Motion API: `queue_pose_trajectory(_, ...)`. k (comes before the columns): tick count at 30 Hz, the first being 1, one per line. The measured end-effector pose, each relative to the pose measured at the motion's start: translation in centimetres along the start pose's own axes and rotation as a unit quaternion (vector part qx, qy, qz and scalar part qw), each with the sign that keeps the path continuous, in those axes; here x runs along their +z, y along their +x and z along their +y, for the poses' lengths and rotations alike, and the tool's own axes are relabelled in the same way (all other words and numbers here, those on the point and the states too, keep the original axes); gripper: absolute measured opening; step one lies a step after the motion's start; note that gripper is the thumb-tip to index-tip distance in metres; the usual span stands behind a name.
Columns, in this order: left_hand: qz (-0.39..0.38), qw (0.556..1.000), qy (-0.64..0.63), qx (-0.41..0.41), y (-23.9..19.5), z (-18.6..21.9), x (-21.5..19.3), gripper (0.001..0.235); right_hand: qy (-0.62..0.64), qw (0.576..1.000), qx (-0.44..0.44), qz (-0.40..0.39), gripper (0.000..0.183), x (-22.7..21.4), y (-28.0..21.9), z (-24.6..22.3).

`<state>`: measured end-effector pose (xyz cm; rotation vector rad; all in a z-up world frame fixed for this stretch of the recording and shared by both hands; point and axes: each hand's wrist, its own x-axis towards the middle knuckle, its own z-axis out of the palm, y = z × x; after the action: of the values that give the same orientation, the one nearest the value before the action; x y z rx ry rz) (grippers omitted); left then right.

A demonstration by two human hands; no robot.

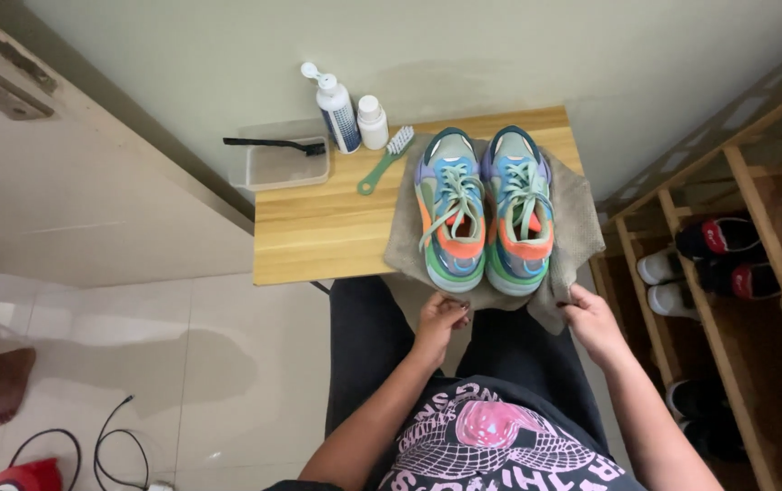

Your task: The person wipes a pair of colorful sneakers with a cloth on a wooden table, then unties and reties the laces, and finally folds the cloth. Cleaning supplies and a brush are visible on the table.

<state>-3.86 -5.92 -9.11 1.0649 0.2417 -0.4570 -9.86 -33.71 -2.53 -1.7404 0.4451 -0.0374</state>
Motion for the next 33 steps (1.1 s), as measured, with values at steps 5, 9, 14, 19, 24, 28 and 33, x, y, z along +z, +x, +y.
queue_pose_trajectory(5, 0.012, 0.997, 0.080, 0.008, 1.4, -0.8, -2.4, 0.029, -0.078, 0.996, 0.046, 0.011, 0.047, -2.7, 0.8, 3.0)
queue_pose_trajectory(9, 0.165, 0.960, 0.206, 0.096, -2.4, 6.1, -1.9, 0.036, -0.029, 0.998, 0.044, 0.046, 0.024, -6.0, 0.1, -5.4)
queue_pose_trajectory(14, 0.093, 0.884, 0.322, 0.326, -8.5, 16.9, 2.6, 0.018, 0.008, 0.998, 0.038, 0.051, 0.043, -8.7, -0.4, -9.3)
queue_pose_trajectory(19, -0.040, 0.700, 0.568, 0.431, -8.4, 24.5, 8.4, 0.040, 0.058, 0.996, 0.048, 0.044, 0.035, -8.0, 1.1, -4.6)
queue_pose_trajectory(24, -0.198, 0.491, 0.837, 0.140, -7.5, 28.7, 16.6, 0.074, -0.024, 0.988, 0.153, 0.019, 0.039, -5.6, -0.6, -3.7)
queue_pose_trajectory(28, -0.270, 0.470, 0.829, 0.134, 1.5, 22.7, 15.4, 0.072, -0.028, 0.981, 0.190, 0.016, 0.066, -5.3, -0.7, -1.1)
queue_pose_trajectory(33, -0.346, 0.416, 0.841, -0.006, 6.5, 21.4, 17.0, 0.092, 0.033, 0.977, 0.210, 0.013, 0.065, -3.9, -2.9, -4.6)
